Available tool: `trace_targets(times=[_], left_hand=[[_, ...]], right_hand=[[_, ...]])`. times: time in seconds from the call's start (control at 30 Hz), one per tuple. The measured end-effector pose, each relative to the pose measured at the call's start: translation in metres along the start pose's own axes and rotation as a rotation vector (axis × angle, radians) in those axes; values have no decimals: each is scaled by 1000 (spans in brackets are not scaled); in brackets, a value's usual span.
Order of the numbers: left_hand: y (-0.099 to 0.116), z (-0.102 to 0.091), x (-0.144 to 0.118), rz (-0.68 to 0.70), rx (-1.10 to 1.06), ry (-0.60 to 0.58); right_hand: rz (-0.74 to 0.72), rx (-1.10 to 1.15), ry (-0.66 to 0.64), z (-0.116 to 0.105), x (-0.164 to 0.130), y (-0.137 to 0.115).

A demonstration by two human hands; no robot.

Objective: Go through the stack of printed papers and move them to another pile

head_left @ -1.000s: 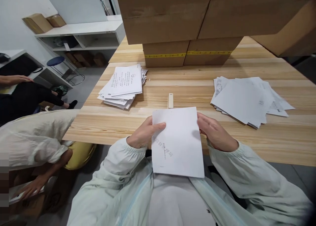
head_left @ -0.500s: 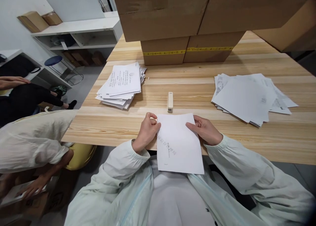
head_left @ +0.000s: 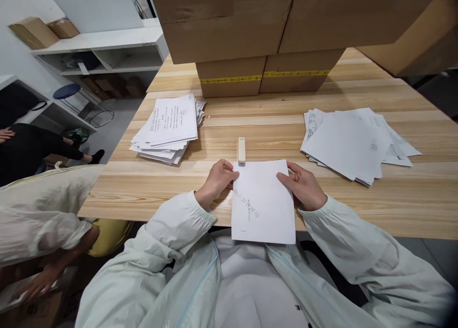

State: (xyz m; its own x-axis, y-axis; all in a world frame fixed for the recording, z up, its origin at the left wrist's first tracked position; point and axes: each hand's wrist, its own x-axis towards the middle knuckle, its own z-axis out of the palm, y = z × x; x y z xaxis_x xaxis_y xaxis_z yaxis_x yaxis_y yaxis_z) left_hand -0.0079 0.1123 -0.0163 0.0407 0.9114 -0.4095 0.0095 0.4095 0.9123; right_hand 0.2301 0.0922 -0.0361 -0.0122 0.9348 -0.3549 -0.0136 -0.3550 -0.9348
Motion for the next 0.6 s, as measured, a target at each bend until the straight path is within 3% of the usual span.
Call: trace_targets(times=[0.17, 0.23, 0.3, 0.43, 0.5, 0.6], left_hand=[[1, -1, -2, -6, -12, -20], [1, -1, -1, -14, -32, -31], [1, -1, 0, -13, -42, -40], [1, -1, 1, -12, -39, -50], [1, 0, 1, -12, -43, -53], [2, 0, -1, -10, -58, -45]], right_hand=[[-22, -75, 10, 0, 4, 2], [-61, -229, -1, -8, 7, 0], [-194, -514, 66, -21, 11, -8], [-573, -959, 352, -37, 28, -44], [-685, -1011, 332, -26, 41, -66], [-726, -1065, 147, 16, 69, -93]])
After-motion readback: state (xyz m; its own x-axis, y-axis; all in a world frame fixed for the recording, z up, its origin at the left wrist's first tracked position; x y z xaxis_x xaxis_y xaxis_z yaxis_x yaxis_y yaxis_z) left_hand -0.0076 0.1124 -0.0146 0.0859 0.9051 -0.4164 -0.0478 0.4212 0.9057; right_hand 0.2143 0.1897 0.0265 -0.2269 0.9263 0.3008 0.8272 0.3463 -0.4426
